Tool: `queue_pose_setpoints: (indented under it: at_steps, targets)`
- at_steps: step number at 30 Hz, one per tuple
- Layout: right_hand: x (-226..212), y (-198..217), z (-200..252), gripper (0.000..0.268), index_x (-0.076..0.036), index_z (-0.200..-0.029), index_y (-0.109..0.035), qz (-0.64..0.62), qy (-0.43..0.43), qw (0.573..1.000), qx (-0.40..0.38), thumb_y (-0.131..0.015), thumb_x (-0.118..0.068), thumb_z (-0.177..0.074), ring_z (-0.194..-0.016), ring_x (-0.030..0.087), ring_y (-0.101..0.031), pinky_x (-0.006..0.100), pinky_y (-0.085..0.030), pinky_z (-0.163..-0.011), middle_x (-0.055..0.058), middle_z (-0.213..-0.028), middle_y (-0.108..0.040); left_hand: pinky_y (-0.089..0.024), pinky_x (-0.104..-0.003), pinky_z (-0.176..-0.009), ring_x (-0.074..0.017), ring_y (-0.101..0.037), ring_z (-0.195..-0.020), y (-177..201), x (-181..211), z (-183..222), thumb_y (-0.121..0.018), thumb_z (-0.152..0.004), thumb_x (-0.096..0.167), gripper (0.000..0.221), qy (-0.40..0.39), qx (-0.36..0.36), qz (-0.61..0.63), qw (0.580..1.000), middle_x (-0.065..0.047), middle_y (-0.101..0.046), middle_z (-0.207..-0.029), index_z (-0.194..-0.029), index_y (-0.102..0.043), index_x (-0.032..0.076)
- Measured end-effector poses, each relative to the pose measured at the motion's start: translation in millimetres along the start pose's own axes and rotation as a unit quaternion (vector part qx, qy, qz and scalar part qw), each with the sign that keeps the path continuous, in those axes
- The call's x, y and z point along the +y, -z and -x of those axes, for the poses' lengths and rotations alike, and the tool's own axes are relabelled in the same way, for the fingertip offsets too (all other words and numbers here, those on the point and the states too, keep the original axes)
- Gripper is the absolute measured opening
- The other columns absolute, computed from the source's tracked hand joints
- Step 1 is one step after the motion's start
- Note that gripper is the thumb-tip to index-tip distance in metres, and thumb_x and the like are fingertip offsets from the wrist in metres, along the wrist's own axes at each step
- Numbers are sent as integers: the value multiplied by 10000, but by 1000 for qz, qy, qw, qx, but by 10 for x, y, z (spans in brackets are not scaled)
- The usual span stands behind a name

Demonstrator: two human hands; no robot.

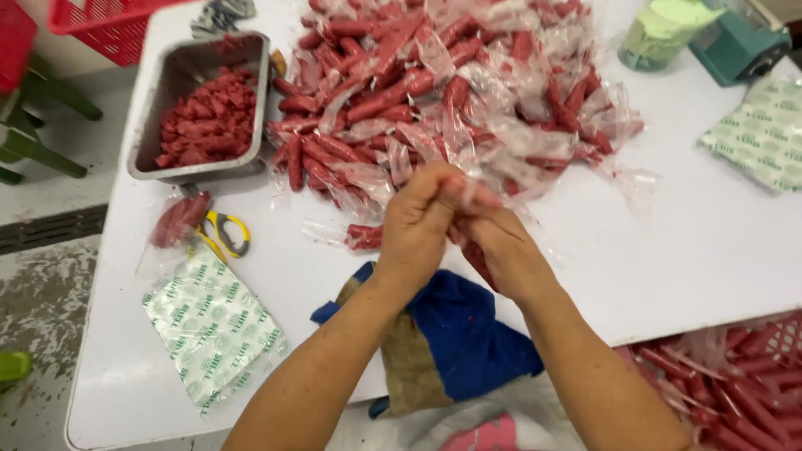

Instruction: Manually wrapping small pink cylindrical food items in plastic packaging at a production table.

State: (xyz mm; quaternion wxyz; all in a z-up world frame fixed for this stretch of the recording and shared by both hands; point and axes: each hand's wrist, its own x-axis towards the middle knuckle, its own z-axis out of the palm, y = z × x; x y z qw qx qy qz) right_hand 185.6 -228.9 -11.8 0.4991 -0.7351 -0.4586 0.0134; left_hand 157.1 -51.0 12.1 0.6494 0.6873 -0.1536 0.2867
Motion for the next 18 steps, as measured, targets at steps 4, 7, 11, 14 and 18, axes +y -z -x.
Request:
queue_pose_setpoints:
  at_steps: [4,7,11,14,18]
  targets:
    - [17,-268,318,293,2,-973,-707,-220,-30,975,-19,-461,-156,-996,-754,262,-615,501,-513,-870,144,-874,-651,-436,-289,-530,-192,-483,-541,-182,608,380,-589,-952,146,185,174,47,282,942,-68,-475,-513,-799,-535,56]
    - [-631,42,253,347,-111,-927,-621,16,38,987,-152,-339,-265,-1059,-1543,438,-171,661,90,-1208,166,-1546,-384,-509,-349,-884,-236,-689,-941,250,1098,684,-355,-1071,361,372,99,-184,-35,977,-58,-666,-1000,-871,-572,133]
    - [-617,-304,593,104,-199,-956,-574,237,145,951,-134,-529,-119,-1005,-1371,352,-459,547,-202,-1137,129,-1525,-424,-504,-473,-1113,-382,-611,-1296,630,1111,1416,-513,-1087,484,460,236,-132,215,938,-298,-456,-1513,-1264,-415,72]
    - [-366,-777,898,152,-193,-825,-656,279,185,908,-254,-630,-288,-941,-739,234,-614,457,-437,-549,51,-1087,-648,-569,-565,-636,-442,-692,-704,351,450,2372,-453,-1016,352,417,708,-8,356,610,-369,-698,-1040,-1183,-503,-27]
    - [-476,-593,941,128,-134,-887,-640,150,163,886,-407,-522,-171,-921,-855,258,-536,395,-417,-708,72,-998,-571,-475,-402,-499,-207,-498,-454,90,560,2867,-663,-952,252,257,665,55,333,666,-138,-537,-555,-893,-643,3]
